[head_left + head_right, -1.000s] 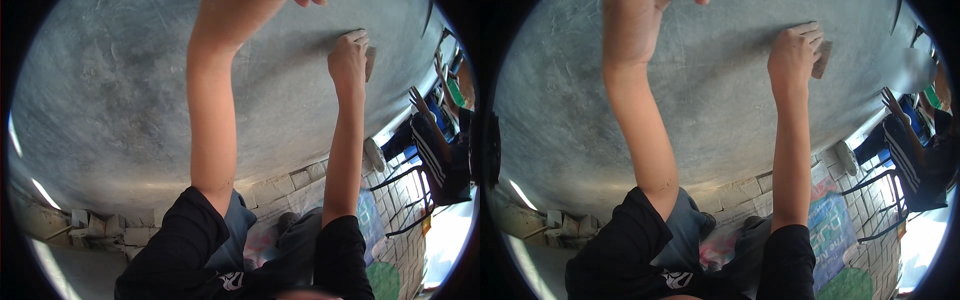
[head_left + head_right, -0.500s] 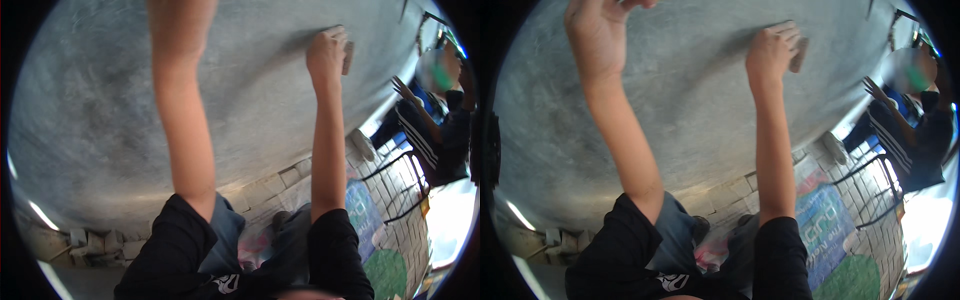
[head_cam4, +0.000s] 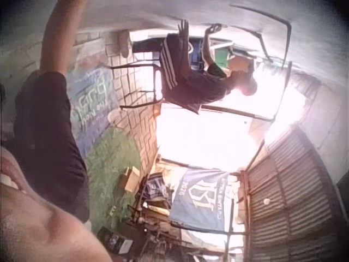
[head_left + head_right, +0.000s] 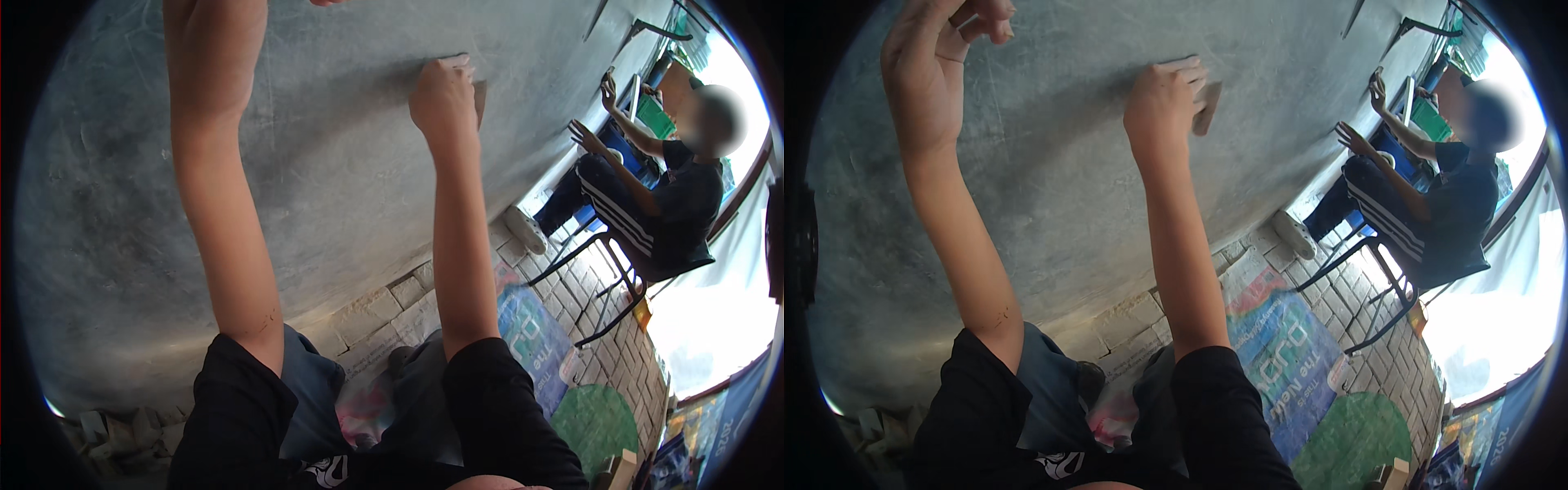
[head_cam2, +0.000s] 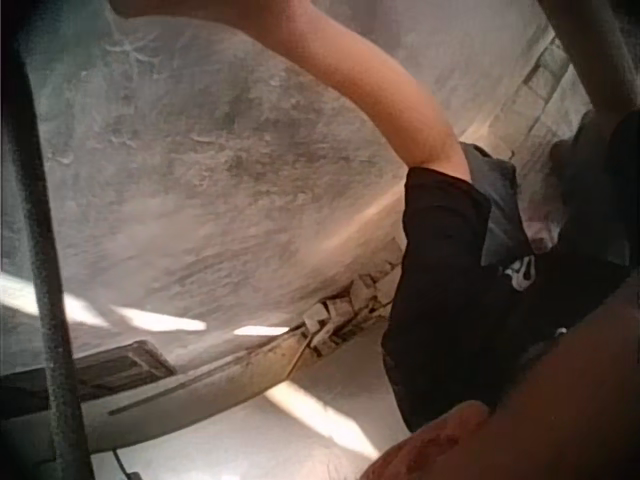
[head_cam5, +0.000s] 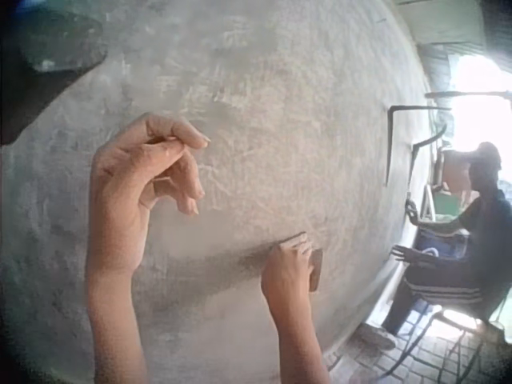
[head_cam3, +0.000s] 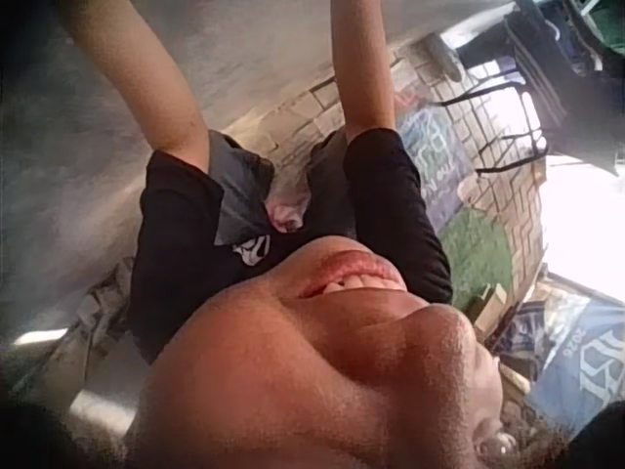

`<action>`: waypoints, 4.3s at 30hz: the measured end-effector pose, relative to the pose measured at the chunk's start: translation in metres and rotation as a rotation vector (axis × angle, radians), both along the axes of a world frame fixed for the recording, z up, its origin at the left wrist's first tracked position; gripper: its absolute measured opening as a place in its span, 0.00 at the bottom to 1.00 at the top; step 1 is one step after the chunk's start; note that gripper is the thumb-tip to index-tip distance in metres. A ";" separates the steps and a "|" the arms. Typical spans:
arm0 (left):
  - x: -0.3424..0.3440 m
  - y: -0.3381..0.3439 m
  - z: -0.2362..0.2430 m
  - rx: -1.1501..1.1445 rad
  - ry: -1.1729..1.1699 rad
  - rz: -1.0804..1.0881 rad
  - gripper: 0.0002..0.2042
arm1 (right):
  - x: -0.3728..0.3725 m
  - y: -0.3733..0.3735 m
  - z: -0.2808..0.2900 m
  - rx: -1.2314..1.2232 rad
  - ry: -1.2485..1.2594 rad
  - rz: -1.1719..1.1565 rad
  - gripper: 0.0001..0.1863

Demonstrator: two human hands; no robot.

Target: The person folds a piece of sandpaper and rubs it against the wall, periodically refolding and repositioning the sandpaper by hand.

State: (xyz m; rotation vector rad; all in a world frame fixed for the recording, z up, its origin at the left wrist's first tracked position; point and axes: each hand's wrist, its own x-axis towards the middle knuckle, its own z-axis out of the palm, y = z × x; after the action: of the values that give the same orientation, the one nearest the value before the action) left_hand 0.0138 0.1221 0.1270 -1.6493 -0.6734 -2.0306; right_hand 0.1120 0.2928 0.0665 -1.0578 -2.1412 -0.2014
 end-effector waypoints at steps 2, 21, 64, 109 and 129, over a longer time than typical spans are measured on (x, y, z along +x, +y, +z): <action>0.000 0.001 -0.001 -0.014 0.027 0.036 0.13 | 0.001 0.000 -0.001 0.152 0.129 -0.122 0.40; 0.000 0.009 -0.003 -0.059 0.031 0.031 0.12 | 0.002 0.041 -0.017 -0.006 0.262 0.065 0.43; 0.007 0.066 -0.025 -0.466 0.457 0.110 0.08 | 0.150 -0.044 0.077 -0.310 0.357 1.039 0.48; 0.050 0.044 -0.012 -0.521 0.026 -0.005 0.03 | 0.148 -0.036 0.071 -0.309 0.341 0.653 0.16; 0.034 0.043 -0.012 -0.493 -0.057 -0.026 0.09 | 0.145 -0.003 0.062 0.023 0.206 0.937 0.19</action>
State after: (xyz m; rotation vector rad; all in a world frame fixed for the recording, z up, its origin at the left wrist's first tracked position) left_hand 0.0475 0.1652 0.1154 -1.8673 -1.2586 -2.0443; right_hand 0.2573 0.2897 0.1284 0.0165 -2.1966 0.3123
